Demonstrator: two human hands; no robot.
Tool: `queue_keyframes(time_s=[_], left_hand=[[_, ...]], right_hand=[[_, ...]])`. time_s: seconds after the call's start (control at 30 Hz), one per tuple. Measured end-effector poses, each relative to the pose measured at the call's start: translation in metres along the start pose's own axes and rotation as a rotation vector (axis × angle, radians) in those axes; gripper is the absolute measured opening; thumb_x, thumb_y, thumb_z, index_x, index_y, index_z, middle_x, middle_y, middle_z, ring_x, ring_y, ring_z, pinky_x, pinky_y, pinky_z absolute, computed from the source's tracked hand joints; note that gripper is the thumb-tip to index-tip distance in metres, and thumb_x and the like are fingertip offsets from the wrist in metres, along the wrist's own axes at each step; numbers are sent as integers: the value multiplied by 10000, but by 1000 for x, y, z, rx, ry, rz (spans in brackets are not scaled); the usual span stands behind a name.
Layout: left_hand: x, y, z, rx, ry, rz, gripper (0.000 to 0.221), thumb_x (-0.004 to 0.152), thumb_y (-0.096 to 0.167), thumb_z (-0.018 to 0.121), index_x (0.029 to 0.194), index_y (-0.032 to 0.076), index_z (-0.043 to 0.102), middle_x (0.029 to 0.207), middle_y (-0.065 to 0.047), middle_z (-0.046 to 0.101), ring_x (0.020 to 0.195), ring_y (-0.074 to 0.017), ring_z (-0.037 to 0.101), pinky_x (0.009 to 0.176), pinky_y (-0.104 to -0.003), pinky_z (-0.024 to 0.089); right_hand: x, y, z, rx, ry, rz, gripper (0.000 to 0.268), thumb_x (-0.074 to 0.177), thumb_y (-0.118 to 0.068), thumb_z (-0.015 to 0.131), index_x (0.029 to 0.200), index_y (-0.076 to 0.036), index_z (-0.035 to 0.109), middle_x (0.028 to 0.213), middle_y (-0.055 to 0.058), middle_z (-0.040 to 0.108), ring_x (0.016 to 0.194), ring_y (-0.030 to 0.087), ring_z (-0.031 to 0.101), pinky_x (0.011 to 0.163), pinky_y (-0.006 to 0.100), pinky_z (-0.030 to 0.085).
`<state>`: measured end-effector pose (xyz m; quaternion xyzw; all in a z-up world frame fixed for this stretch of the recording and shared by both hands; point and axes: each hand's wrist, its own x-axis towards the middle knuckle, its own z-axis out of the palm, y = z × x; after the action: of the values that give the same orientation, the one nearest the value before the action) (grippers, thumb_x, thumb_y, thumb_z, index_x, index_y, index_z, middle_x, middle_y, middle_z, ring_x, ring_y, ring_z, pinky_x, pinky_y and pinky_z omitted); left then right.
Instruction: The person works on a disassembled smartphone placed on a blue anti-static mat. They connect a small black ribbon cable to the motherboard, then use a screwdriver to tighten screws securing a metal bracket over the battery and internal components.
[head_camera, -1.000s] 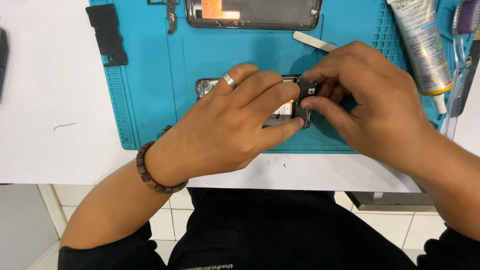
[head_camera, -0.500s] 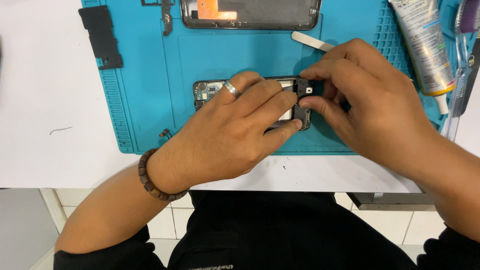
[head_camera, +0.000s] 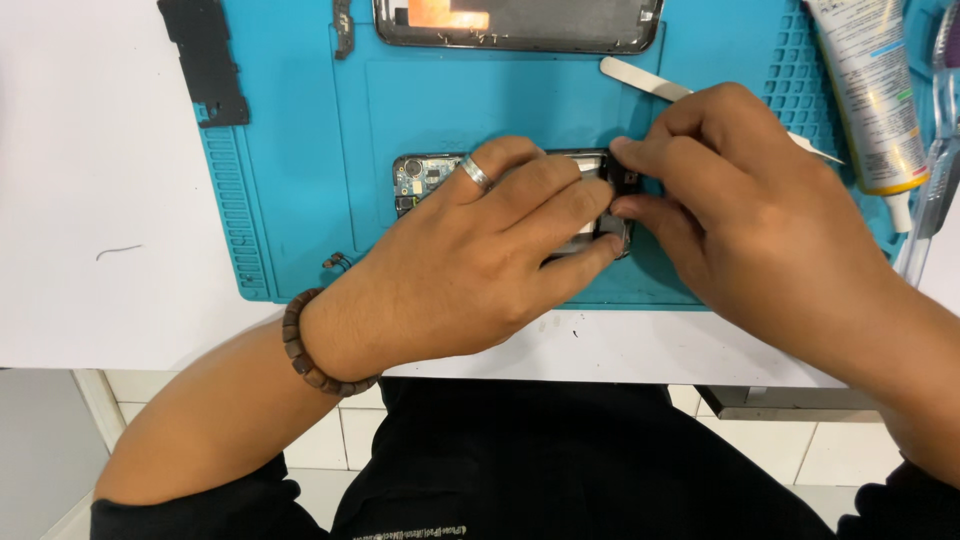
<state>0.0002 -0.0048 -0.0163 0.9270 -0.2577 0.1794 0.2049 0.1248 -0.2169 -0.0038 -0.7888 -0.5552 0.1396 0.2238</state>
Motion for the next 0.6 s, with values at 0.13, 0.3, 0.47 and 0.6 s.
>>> queue_keyframes(time_s=[0.13,0.3,0.47,0.6], left_hand=[[2,3,-3,15,-52,19,141,1042,31,702,1173,70,738,1151,-91,612,1052,-276,599,972,-428,506],[3,2,-1,-58,-47,-58,214,1013,-85,623,1188,37,604,1212,-233,577,1076,-377,590,907,-526,538],[3,0,-10,145,-183,-112,566,870,382,899,1255,94,599,1261,-196,595,1094,-342,604,840,-476,538],[-1,-2,-6,149,-113,-81,593,830,357,952,1206,79,588,1206,-212,608,1027,-339,613,798,-472,503]], right_hand=[[-2,5,2,-6,3,13,331,1032,-37,786,1316,62,647,1137,210,550,890,317,608,586,440,488],[-3,7,0,49,-5,19,377,1004,-79,802,1327,27,640,1182,188,569,821,242,612,613,392,492],[-1,4,-2,110,9,49,459,988,-45,791,1392,33,588,1189,180,594,682,172,556,638,336,493],[0,1,-4,210,-10,153,675,937,-46,803,1515,1,456,1171,152,592,712,155,590,643,291,518]])
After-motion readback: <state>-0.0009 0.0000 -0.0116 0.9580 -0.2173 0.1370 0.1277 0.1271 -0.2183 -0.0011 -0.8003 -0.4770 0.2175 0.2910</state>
